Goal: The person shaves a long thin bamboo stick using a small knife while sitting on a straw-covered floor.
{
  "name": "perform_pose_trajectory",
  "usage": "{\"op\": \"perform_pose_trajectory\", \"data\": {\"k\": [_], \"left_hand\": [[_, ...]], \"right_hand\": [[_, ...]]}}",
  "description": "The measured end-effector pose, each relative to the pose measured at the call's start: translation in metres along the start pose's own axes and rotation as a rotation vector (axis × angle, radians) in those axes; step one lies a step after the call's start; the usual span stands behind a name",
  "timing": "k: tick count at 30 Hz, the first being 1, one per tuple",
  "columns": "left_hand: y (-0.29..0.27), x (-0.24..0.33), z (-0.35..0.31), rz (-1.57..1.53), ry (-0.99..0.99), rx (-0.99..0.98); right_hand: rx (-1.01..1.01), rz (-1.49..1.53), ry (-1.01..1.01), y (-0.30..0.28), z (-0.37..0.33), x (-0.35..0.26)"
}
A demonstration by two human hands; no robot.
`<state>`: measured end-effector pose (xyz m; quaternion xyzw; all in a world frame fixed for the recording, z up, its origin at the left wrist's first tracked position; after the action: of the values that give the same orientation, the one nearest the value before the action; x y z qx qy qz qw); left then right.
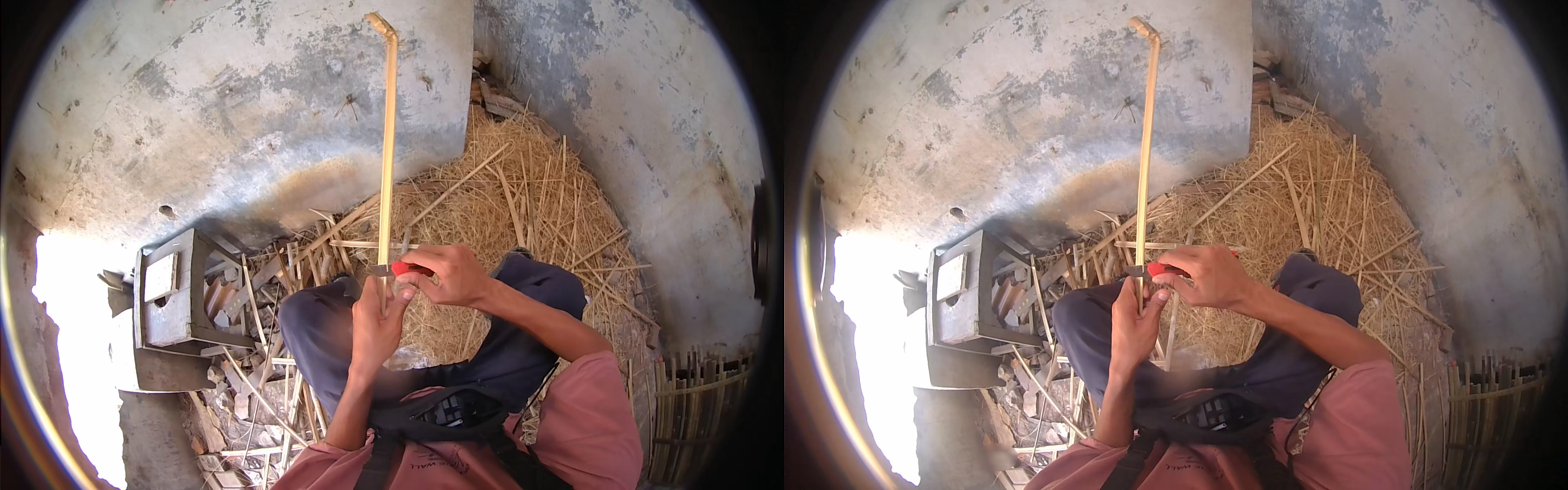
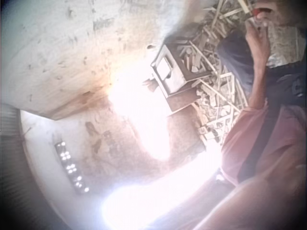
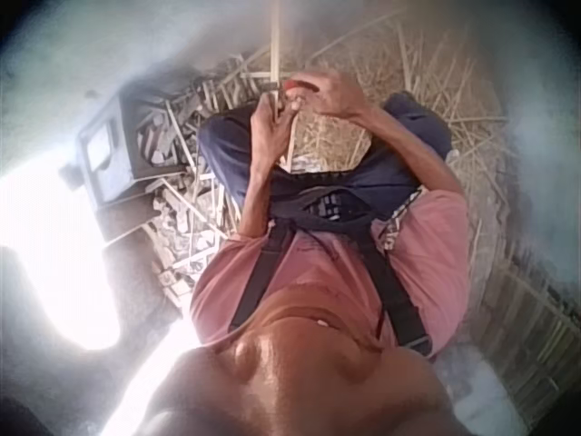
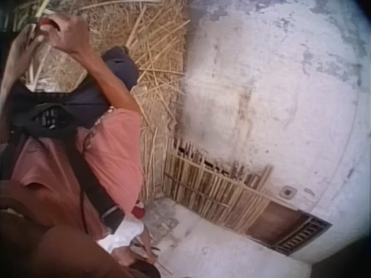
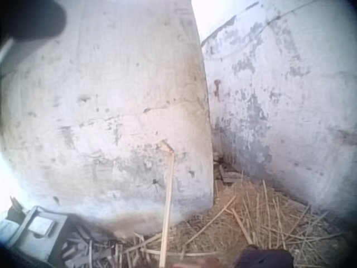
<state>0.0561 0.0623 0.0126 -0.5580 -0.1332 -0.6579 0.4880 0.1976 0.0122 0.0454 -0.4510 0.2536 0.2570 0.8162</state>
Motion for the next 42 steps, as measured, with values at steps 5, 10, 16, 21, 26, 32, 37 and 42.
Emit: {"op": "perform_pose_trajectory", "data": {"k": [5,10,16,21,26,32,37,42], "left_hand": [[-0.004,0.004,-0.001,0.009,-0.006,-0.003],[-0.005,-0.002,-0.011,0.034,-0.025,-0.037],[-0.006,-0.010,-0.028,0.044,-0.108,-0.091],[-0.012,-0.021,-0.056,0.065,-0.187,-0.164],[-0.018,-0.019,-0.073,0.084,-0.220,-0.203],[-0.031,-0.014,-0.098,0.048,-0.249,-0.190],[-0.038,-0.003,-0.112,0.023,-0.257,-0.213],[-0.041,-0.013,-0.132,0.056,-0.301,-0.270]], "right_hand": [[-0.016,-0.012,0.030,-0.001,0.003,-0.001],[0.053,-0.013,0.060,-0.013,0.013,0.011],[0.122,-0.006,0.111,-0.028,0.028,0.033],[0.188,-0.006,0.088,-0.051,0.047,0.051],[0.154,-0.059,0.205,-0.054,0.059,0.083],[0.122,-0.080,0.347,-0.062,0.074,0.124],[0.189,-0.137,0.399,-0.080,0.079,0.168],[0.183,-0.208,0.402,-0.090,0.080,0.178]]}}
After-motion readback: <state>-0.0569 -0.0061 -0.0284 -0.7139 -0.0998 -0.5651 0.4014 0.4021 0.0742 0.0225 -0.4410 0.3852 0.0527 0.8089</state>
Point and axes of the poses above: each hand's wrist, its own z-axis towards the middle knuckle, its own y-axis out of the palm, x = y × z, the point moved 10 cm from there along z, towards the middle knuckle, and after that the axes turned 11 degrees about y, right-handed, at the moved point
